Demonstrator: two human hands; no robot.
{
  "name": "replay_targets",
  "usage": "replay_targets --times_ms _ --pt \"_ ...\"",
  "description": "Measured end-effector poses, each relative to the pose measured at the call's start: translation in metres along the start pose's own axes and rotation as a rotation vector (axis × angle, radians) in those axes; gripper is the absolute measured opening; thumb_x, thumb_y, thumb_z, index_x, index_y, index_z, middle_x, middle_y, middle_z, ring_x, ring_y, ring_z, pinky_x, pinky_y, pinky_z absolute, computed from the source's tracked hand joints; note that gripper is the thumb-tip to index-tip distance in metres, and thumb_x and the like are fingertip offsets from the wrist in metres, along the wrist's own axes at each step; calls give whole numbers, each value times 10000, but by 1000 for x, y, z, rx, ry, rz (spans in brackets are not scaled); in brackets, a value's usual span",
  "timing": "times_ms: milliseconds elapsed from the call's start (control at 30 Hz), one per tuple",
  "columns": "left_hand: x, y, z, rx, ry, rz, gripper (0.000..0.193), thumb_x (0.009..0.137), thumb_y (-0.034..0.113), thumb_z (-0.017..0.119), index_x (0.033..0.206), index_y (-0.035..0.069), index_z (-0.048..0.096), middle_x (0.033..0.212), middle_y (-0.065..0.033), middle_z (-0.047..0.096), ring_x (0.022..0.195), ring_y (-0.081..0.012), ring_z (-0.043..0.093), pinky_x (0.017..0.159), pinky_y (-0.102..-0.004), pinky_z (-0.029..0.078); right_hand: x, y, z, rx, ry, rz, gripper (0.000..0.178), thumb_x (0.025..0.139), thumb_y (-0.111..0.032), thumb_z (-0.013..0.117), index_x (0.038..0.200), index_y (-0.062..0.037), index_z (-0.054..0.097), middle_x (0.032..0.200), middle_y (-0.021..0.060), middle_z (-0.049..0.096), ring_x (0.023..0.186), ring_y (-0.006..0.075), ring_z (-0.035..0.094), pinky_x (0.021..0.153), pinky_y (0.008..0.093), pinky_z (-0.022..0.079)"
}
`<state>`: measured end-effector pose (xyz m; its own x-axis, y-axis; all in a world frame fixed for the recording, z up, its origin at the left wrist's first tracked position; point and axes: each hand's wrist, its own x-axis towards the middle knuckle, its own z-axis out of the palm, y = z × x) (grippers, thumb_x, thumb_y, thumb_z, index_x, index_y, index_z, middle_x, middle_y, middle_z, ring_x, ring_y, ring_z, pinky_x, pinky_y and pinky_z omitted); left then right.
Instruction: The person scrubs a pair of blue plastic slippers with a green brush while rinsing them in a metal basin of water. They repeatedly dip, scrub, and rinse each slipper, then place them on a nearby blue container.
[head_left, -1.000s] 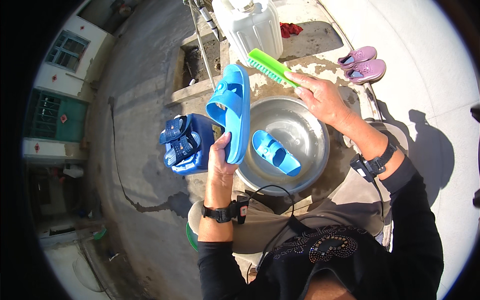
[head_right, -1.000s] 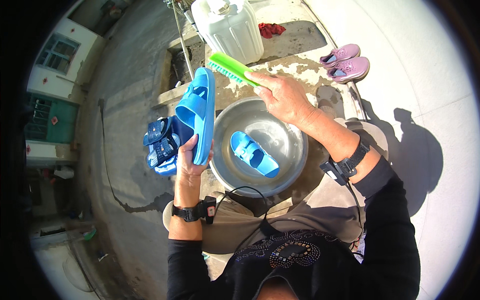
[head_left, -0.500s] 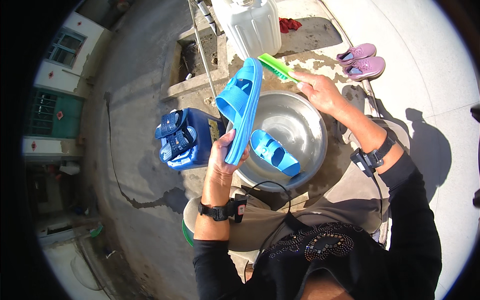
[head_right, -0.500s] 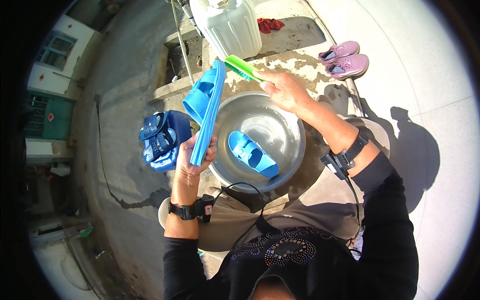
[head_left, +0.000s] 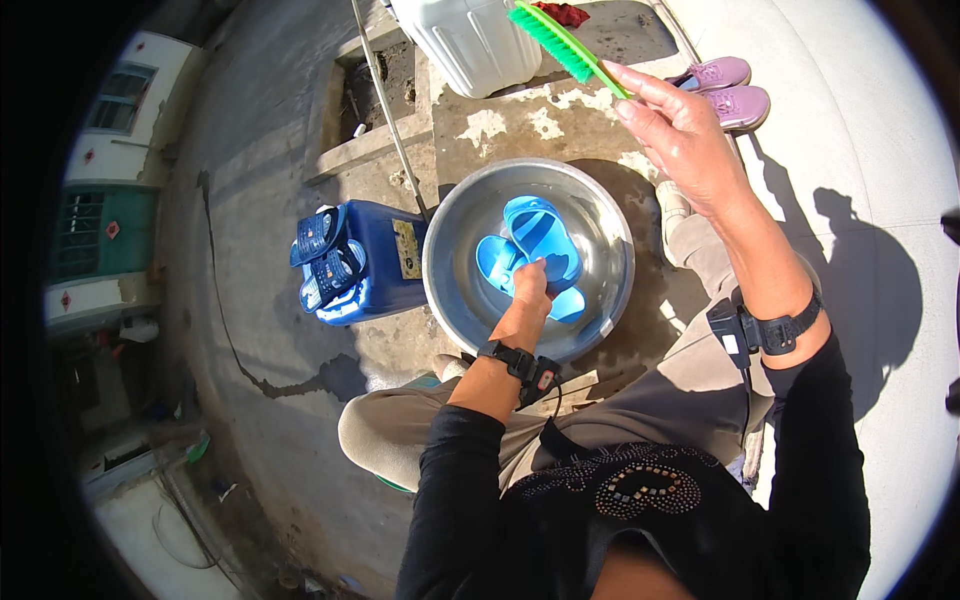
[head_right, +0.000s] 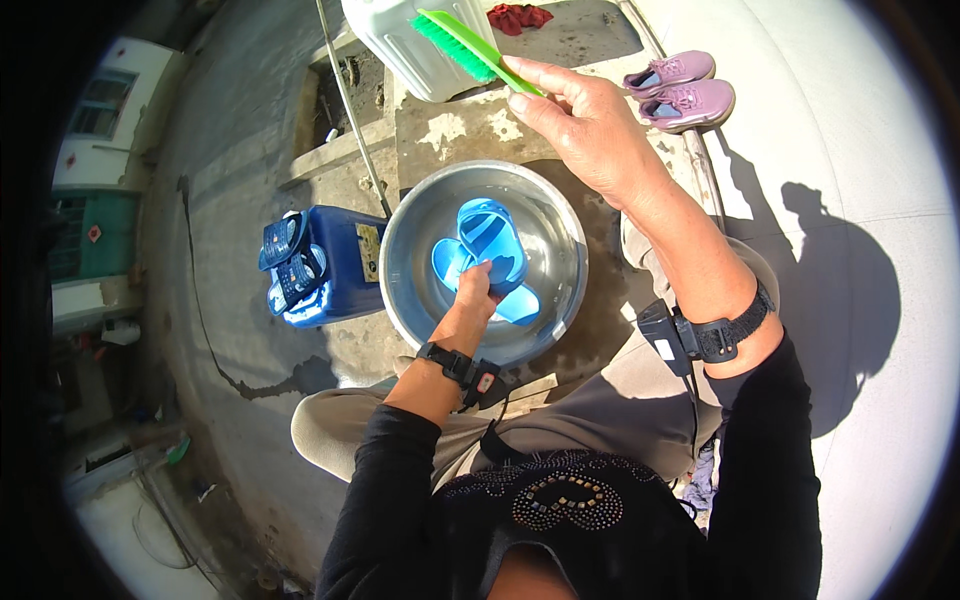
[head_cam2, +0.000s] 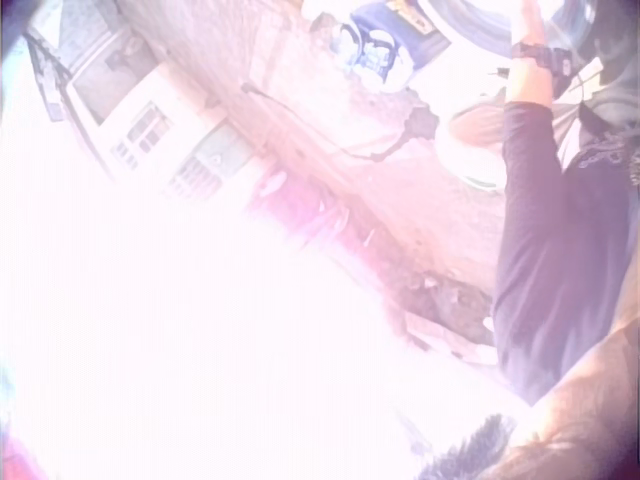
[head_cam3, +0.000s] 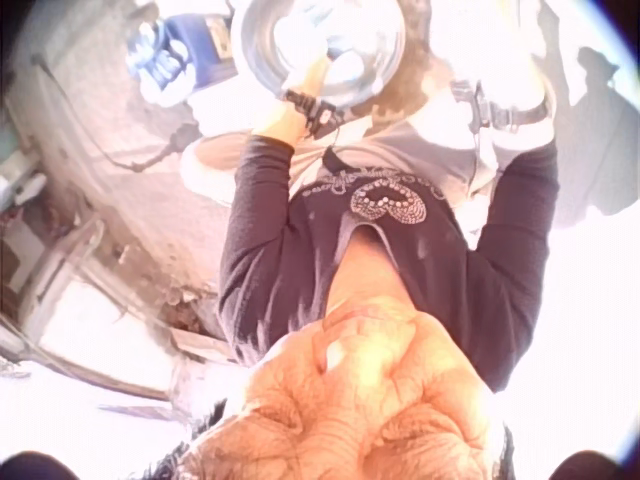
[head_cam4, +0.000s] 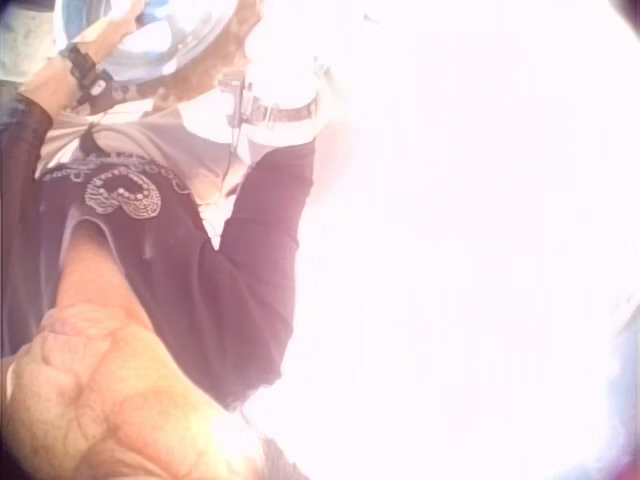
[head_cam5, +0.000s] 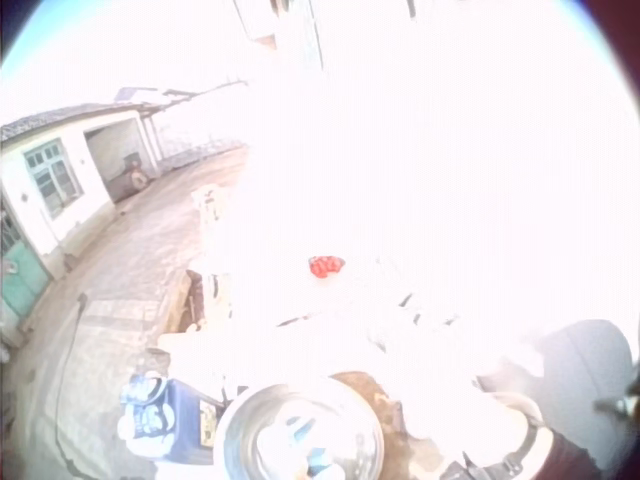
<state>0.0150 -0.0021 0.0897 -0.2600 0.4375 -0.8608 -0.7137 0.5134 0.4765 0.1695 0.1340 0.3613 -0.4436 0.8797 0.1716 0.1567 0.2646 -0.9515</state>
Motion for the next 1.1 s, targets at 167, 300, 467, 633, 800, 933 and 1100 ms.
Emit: replay_targets --times_ms 167,300,467,633,800,933,1100 --pt "15 -40 24 656 84 102 770 786 274 718 1380 -23 328 1420 -210 348 1224 -421 424 903 -501 440 -1 -6 -14 30 -19 -6 425 942 -161 565 1350 -56 510 711 -79 467 537 -2 337 470 169 268" --pt "-6 -21 29 1371 256 969 907 630 230 799 1408 90 354 1411 -210 315 1243 -449 345 968 -526 381 -6 -14 -27 108 -15 -14 413 943 -124 543 1345 -38 508 705 -72 466 527 -1 324 462 169 254" --pt "14 11 45 1756 163 421 1107 581 417 863 1484 268 241 1557 -188 -3 1402 -501 -2 996 -675 322 -11 -19 -35 93 -38 -11 437 936 -124 537 1358 -22 486 721 -52 503 526 -2 331 464 161 261" --pt "41 -19 35 1888 45 405 1180 563 421 877 1495 300 163 1559 -180 -46 1398 -513 -8 953 -621 412 -14 -17 -38 104 -64 38 515 927 -231 568 1370 7 457 754 -32 522 564 1 363 495 153 282" --pt "72 -32 24 2001 83 469 1167 606 372 851 1504 243 117 1560 -186 -50 1400 -511 -16 1014 -661 308 -12 -15 -35 97 -133 49 574 921 -276 573 1375 44 431 763 -24 493 617 23 374 555 167 297" --pt "78 -23 20 2063 52 543 1082 631 295 812 1496 252 163 1561 -192 -5 1406 -499 7 1055 -663 227 -8 -16 -30 84 -150 65 555 920 -247 573 1376 38 435 784 -22 500 631 26 378 567 168 301" --pt "48 2 9 1721 -105 650 773 664 284 792 1359 185 468 1529 -160 213 1408 -408 176 1107 -560 229 -5 -14 -17 39 -163 -7 507 915 -198 578 1367 3 467 799 -26 525 624 17 382 551 164 303"
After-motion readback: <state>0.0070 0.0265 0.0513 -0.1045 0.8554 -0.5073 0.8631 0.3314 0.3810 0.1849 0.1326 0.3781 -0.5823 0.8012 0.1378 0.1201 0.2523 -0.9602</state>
